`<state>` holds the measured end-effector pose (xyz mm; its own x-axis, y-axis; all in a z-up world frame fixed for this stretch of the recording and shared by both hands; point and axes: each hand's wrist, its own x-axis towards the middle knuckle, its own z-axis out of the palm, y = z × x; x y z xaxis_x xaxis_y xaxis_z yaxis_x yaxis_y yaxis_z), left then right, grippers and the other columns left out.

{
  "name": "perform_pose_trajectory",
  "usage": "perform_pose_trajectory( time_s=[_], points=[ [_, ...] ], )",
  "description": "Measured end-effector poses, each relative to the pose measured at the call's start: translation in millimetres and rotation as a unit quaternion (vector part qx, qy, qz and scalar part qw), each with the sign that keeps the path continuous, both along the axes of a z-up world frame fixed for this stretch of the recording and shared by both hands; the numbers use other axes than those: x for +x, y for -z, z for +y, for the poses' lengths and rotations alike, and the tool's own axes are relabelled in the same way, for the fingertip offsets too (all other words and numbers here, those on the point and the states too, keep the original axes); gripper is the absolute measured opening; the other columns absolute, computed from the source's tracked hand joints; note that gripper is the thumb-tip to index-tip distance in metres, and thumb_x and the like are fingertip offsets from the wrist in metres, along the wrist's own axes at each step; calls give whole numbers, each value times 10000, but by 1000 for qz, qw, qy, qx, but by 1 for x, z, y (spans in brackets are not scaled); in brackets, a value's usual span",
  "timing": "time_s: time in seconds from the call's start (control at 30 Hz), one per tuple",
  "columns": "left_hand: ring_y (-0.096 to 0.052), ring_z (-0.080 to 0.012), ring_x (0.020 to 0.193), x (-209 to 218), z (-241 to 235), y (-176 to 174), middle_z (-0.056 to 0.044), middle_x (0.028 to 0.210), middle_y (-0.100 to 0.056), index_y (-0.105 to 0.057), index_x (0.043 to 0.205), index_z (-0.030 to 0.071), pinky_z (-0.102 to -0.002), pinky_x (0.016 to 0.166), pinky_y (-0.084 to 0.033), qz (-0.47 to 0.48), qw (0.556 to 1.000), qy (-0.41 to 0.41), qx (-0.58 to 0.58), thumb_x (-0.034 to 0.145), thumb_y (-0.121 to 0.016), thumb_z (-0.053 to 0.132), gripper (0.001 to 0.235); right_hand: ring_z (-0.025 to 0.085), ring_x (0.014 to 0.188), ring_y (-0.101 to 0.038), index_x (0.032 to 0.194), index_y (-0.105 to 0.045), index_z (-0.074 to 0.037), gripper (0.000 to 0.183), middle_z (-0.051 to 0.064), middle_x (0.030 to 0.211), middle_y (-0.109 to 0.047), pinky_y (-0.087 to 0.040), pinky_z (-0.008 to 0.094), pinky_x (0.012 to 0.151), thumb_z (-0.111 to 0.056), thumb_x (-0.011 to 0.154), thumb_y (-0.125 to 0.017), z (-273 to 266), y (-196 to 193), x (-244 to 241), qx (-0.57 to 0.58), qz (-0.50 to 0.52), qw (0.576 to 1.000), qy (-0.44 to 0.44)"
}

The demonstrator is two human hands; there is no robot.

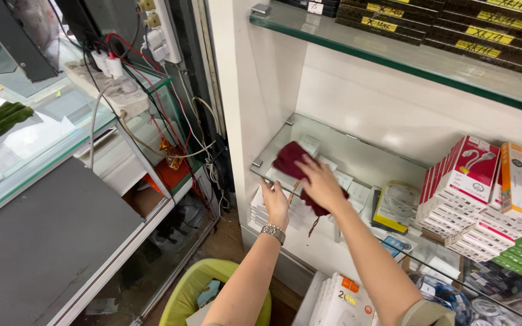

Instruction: The person wipes the surfaces of small electronics boxes with a maroon cloth and stacks them on a glass shelf. The person handles multiple white and colored boxes, wiping each one before placing it in a neat pile.

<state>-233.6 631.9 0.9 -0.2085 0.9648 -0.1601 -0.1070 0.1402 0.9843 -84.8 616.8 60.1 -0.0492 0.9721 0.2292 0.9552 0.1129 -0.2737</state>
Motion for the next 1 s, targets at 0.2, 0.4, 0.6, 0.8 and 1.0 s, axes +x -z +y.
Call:
perform_pose_trajectory(
  time_s=[0.2,0.4,0.6,0.8,1.0],
  points=[
    [-640,-235,1074,2,8,8,-175,1189,-709,-495,1420,-21,-358,946,-482,-110,993,13,-37,1013,-562,141,444,523,1439,-211,1526,-425,-165,637,235,1626,-248,-236,552,1169,-332,937,-600,31,-21,70,-33,10,939,341],
    [-591,-202,941,1,16,25,-119,1046,-685,-593,1364,-33,-359,861,-479,-126,991,12,-43,1007,-599,125,390,384,1522,-308,1514,-471,-253,611,92,1671,-320,-298,506,1228,-279,911,-568,81,10,5,-1,8,1000,18],
    [-579,-94,986,-6,28,37,-3,1034,-645,-531,1466,54,-288,912,-450,-176,978,30,-111,966,-659,100,518,467,1479,-216,1543,-378,-195,657,199,1647,-208,-281,591,1113,-340,941,-599,127,-3,47,-78,-20,950,301],
    [-576,-126,1018,-15,29,44,-25,1100,-666,-568,1463,72,-295,938,-445,-221,963,53,-147,922,-686,75,553,440,1458,-370,1524,-464,-217,610,120,1664,-332,-351,562,1162,-254,929,-591,154,10,22,-21,32,992,123],
    [-605,-118,1086,-18,31,57,-26,1156,-695,-553,1464,50,-265,939,-447,-221,966,52,-120,921,-695,54,561,464,1355,-414,1456,-544,-173,589,134,1597,-407,-358,585,1105,-202,875,-640,127,-1,-18,58,-37,996,48]
  ],
)
